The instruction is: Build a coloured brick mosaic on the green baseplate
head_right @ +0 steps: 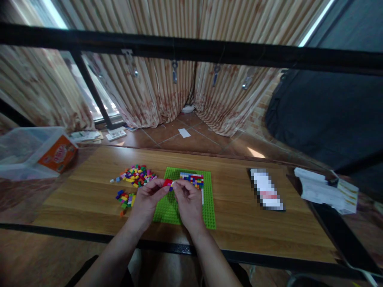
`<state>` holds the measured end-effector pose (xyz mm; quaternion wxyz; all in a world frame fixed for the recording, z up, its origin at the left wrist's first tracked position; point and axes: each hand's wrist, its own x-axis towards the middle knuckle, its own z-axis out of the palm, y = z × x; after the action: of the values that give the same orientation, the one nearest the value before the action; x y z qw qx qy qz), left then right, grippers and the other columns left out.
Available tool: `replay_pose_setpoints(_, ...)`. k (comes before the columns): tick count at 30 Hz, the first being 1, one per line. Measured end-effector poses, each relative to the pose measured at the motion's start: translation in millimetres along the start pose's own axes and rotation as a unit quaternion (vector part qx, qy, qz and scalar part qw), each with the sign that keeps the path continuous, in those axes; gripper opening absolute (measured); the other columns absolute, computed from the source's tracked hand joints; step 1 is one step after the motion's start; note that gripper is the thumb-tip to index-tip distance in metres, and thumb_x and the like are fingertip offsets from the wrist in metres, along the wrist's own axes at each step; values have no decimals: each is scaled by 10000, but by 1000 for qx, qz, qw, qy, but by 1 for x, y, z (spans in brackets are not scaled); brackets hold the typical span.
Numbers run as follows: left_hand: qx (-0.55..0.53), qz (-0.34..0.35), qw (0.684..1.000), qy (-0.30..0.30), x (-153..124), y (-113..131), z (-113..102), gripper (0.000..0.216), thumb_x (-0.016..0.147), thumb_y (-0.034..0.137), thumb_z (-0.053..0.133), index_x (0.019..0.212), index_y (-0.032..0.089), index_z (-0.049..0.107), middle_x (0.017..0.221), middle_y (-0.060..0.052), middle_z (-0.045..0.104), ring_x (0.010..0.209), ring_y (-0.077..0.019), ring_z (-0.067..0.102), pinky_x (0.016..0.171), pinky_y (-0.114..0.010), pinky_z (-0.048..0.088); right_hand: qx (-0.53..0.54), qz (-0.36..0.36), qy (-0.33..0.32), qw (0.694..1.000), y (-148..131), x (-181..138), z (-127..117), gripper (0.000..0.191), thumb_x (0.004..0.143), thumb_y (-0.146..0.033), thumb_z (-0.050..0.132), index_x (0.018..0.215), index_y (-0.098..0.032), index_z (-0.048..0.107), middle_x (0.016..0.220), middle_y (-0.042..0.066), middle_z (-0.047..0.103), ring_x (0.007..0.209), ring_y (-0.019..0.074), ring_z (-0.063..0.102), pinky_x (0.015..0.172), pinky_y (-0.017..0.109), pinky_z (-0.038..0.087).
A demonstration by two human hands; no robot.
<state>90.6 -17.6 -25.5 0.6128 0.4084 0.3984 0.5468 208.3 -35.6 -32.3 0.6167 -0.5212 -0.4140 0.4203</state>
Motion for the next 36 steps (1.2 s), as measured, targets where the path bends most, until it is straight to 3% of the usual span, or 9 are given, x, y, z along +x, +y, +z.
replay_pose_setpoints(5,134,58,986,-79,0,-3,1,149,813,301,690,812,152,686,735,-7,654,703,-135,564,682,-244,442,9,13,-13,1000,-3,-2,-10,208,779,-411,711,798,-204,726,655,-24,630,552,100,471,531,233,384)
replay_pose_setpoints(11,198,52,972,-111,-4,-4,2,203,868,339,607,782,156,624,688,1,579,663,-134,500,640,-247,398,9,13,-42,999,-3,-1,-16,182,766,-384,734,746,-204,730,639,-27,628,580,101,485,563,235,383)
replay_pose_setpoints(19,106,3,986,-128,-6,6,8,254,803,393,687,723,156,646,674,-3,607,650,-129,507,632,-234,402,67,51,-33,996,-8,0,-16,286,705,-473,767,707,-191,719,522,-40,550,482,91,432,467,226,346)
replay_pose_setpoints(27,32,-48,998,-26,-4,5,4,269,695,378,799,683,152,654,624,15,591,596,-104,529,600,-222,424,-3,18,-3,1000,-7,8,-33,253,732,-450,749,769,-199,738,585,-32,610,532,102,481,548,239,407)
replay_pose_setpoints(32,-50,-113,991,-41,-8,8,9,289,652,344,835,787,155,664,705,-6,668,575,-104,580,508,-205,411,-47,-4,-44,998,-4,3,-35,205,792,-416,704,793,-213,734,713,-4,685,658,136,577,644,262,467)
replay_pose_setpoints(36,-52,-129,989,-52,-9,8,11,322,596,305,877,802,146,688,575,37,596,490,-60,492,457,-175,329,-57,-19,-94,994,-4,-2,-30,215,811,-414,680,789,-203,715,714,4,677,662,142,576,633,263,466)
